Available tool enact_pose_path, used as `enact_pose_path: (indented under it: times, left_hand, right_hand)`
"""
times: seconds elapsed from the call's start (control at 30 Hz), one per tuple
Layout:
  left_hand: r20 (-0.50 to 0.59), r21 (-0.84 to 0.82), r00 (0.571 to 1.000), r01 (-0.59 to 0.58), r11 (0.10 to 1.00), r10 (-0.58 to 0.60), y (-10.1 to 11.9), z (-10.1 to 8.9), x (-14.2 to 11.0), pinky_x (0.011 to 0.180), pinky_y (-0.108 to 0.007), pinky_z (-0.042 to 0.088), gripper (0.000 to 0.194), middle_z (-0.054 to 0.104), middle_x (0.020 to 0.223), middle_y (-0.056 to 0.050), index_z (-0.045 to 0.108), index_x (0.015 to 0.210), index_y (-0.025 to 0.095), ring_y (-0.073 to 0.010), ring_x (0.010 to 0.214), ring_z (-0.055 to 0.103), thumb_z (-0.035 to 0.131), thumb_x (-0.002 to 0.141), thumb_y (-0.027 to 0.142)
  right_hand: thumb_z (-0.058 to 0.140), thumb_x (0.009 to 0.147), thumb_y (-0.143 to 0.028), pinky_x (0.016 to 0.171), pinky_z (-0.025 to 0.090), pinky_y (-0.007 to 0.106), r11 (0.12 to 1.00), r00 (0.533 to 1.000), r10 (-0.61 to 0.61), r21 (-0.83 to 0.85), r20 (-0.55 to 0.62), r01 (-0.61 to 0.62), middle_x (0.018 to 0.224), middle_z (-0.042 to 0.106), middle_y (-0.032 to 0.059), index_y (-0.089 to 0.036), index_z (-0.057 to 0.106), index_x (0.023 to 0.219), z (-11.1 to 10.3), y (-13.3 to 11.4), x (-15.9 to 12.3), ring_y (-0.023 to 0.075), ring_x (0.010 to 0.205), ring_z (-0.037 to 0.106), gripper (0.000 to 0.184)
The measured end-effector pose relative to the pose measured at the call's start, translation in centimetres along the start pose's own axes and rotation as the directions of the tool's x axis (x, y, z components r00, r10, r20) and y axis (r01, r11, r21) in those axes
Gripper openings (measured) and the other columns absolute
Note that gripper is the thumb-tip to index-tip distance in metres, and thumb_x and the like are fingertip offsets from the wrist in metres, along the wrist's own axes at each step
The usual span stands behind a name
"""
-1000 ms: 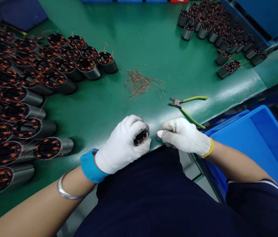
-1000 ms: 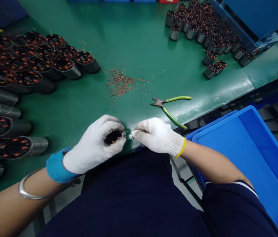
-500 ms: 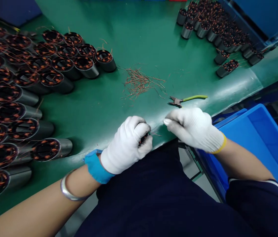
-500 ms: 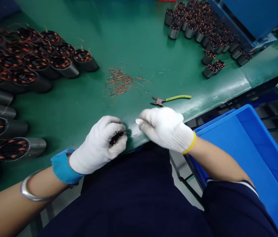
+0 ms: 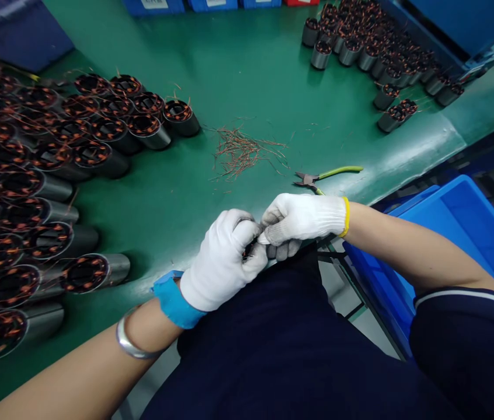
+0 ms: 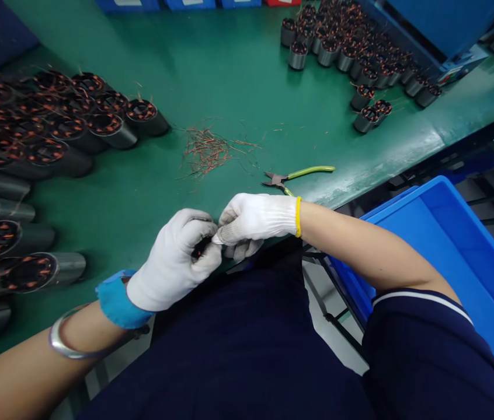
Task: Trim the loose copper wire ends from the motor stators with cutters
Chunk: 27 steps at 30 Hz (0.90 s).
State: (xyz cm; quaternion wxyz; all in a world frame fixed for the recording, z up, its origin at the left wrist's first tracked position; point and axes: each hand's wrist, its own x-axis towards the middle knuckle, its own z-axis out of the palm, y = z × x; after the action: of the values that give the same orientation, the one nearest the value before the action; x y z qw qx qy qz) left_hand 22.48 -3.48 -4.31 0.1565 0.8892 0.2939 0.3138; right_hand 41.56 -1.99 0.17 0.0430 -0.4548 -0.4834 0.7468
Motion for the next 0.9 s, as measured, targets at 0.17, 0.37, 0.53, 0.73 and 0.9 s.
enact_pose_path:
  times: [0.17,0.37,0.53,0.73,0.9]
  left_hand:
    - [0.096,-0.079,0.990,0.109,0.991,-0.101,0.3,-0.9,-0.1,0.074,-0.040,0.050,0.019,0.055,0.090,-0.008,0.049,0.092,0.019,-0.0214,0.081,0.054,0.056,0.075,0.019]
    - [0.216,-0.547,0.954,0.293,0.784,-0.206,-0.9,-2.4,-1.0,0.101,-0.053,0.045,0.072,0.046,0.135,-0.020,0.035,0.136,0.017,-0.0338,0.123,0.051,0.065,0.075,0.041]
    - [0.550,-0.663,0.703,0.696,0.276,-0.452,-0.7,-4.0,0.0,0.051,-0.030,0.055,0.052,0.066,0.094,-0.011,0.054,0.115,0.018,-0.0198,0.067,0.066,0.053,0.085,0.060]
    - [0.613,-0.673,0.658,0.725,0.146,-0.437,0.9,-4.7,0.8,0.037,-0.023,0.046,0.049,0.067,0.075,-0.001,0.052,0.118,0.024,-0.0130,0.047,0.059,0.075,0.074,0.031]
    - [0.153,-0.699,0.949,0.301,0.649,-0.275,1.2,-5.3,0.1,0.091,-0.047,0.056,0.033,0.048,0.145,-0.012,0.060,0.100,0.024,-0.0308,0.117,0.061,0.075,0.071,0.022]
  right_hand:
    - [0.062,0.081,-0.021,0.050,0.052,0.016,0.999,0.992,-0.048,0.002,-0.121,0.049,0.061,0.068,0.0017,-0.013,0.063,0.072,0.9,0.4,-0.5,0.0074,0.050,0.061,0.012]
    - [0.059,0.080,-0.019,0.048,0.050,0.015,0.977,0.947,-0.199,0.024,-0.252,0.212,0.062,0.066,-0.0001,-0.013,0.062,0.073,2.0,1.5,-1.2,0.0069,0.051,0.060,0.010]
    - [0.063,0.077,-0.026,0.047,0.050,0.016,0.939,0.902,-0.319,0.031,-0.292,0.342,0.070,0.067,0.0015,-0.012,0.063,0.079,2.4,1.9,-2.4,0.0077,0.054,0.062,0.014]
    - [0.068,0.076,-0.033,0.042,0.047,0.015,0.902,0.904,-0.346,0.177,-0.250,0.394,0.066,0.067,0.0011,-0.012,0.062,0.076,2.4,2.3,-2.2,0.0081,0.049,0.061,0.021]
    - [0.070,0.076,-0.036,0.040,0.046,0.015,0.859,0.913,-0.346,0.317,-0.216,0.401,0.064,0.067,0.0007,-0.013,0.061,0.077,2.2,3.1,-1.4,0.0082,0.047,0.060,0.025]
